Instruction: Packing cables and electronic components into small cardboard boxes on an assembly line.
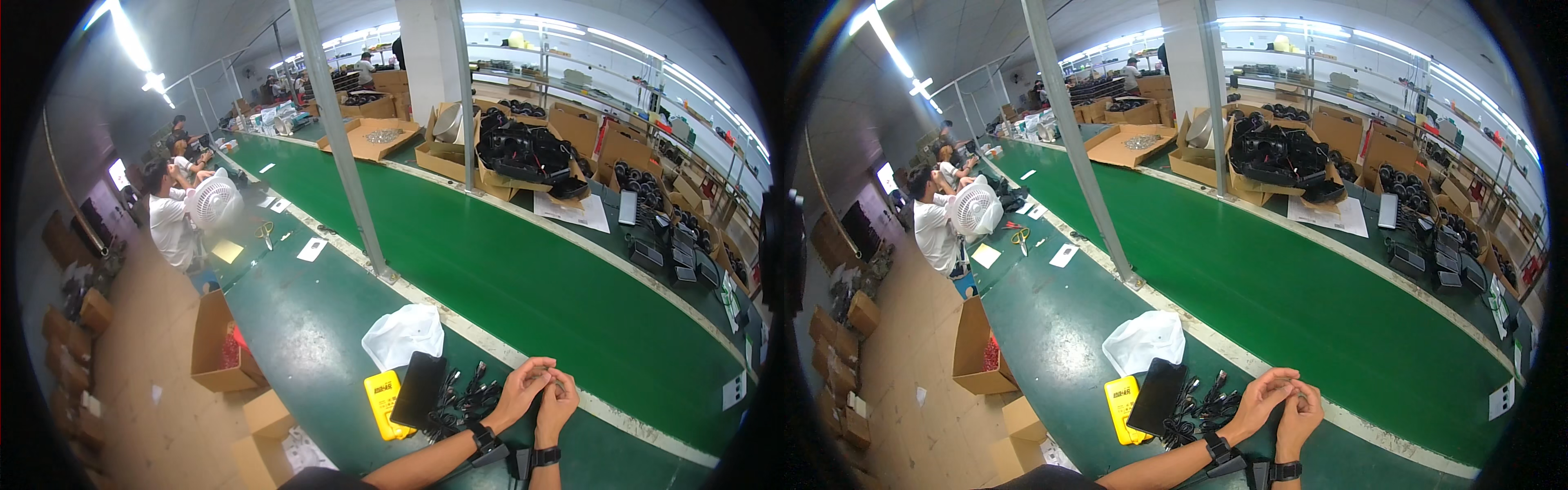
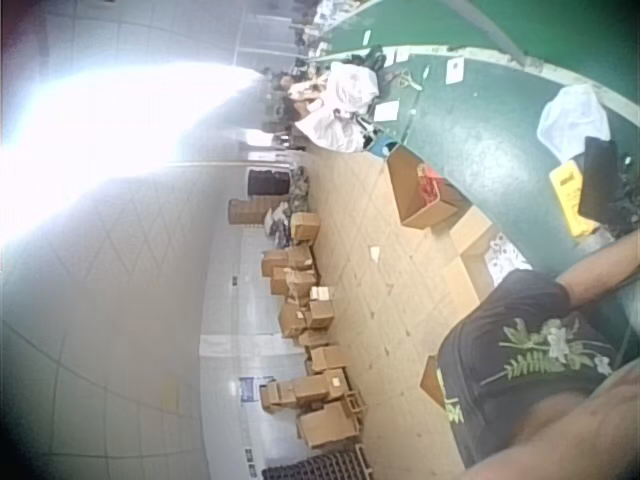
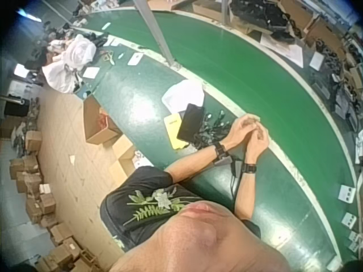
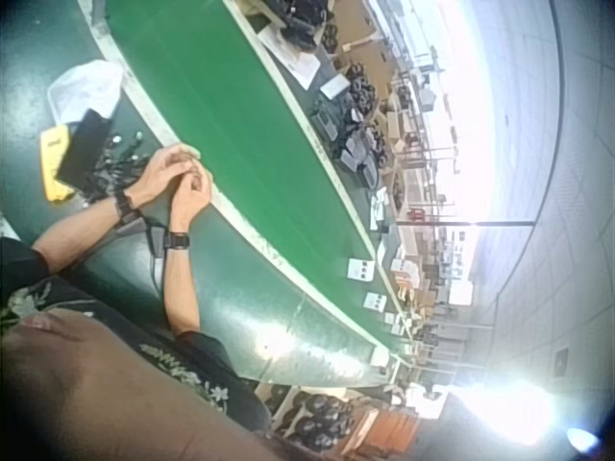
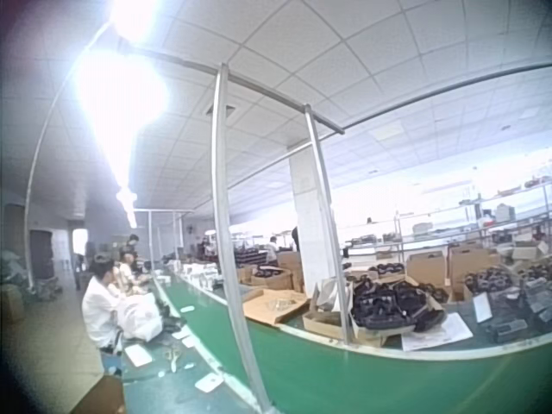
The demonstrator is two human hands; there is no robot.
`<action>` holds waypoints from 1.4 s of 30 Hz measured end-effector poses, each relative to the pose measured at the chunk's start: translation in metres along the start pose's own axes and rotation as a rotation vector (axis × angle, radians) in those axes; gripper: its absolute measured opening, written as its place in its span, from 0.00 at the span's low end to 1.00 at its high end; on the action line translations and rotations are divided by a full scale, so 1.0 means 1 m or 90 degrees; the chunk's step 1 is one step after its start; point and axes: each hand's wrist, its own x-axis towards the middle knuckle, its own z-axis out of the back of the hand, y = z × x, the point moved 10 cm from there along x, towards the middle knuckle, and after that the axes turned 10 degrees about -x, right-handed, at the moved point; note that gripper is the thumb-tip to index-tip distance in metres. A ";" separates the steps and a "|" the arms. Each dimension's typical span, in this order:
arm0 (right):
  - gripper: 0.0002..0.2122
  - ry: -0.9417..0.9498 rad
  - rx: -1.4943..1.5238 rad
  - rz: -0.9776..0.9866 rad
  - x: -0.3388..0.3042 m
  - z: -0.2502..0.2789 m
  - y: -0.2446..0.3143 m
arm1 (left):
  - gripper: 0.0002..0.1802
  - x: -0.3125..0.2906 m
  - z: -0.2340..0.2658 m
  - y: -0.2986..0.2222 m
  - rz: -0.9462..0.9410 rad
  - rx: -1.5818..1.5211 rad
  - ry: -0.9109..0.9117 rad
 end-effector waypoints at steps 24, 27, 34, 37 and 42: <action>0.06 -0.025 0.016 -0.063 -0.001 0.006 -0.010 | 0.17 0.000 0.003 0.004 0.006 0.034 -0.008; 0.06 -0.024 0.014 -0.061 -0.001 0.006 -0.010 | 0.17 0.000 0.002 0.004 0.005 0.021 -0.006; 0.06 -0.023 0.023 -0.065 0.000 0.008 -0.018 | 0.17 0.001 0.000 0.009 0.008 0.020 0.014; 0.06 -0.016 0.025 -0.079 0.000 0.009 -0.029 | 0.17 0.001 -0.002 0.008 0.005 0.029 0.017; 0.05 -0.002 0.025 -0.091 -0.001 0.008 -0.030 | 0.17 -0.001 -0.007 0.001 0.004 0.046 0.017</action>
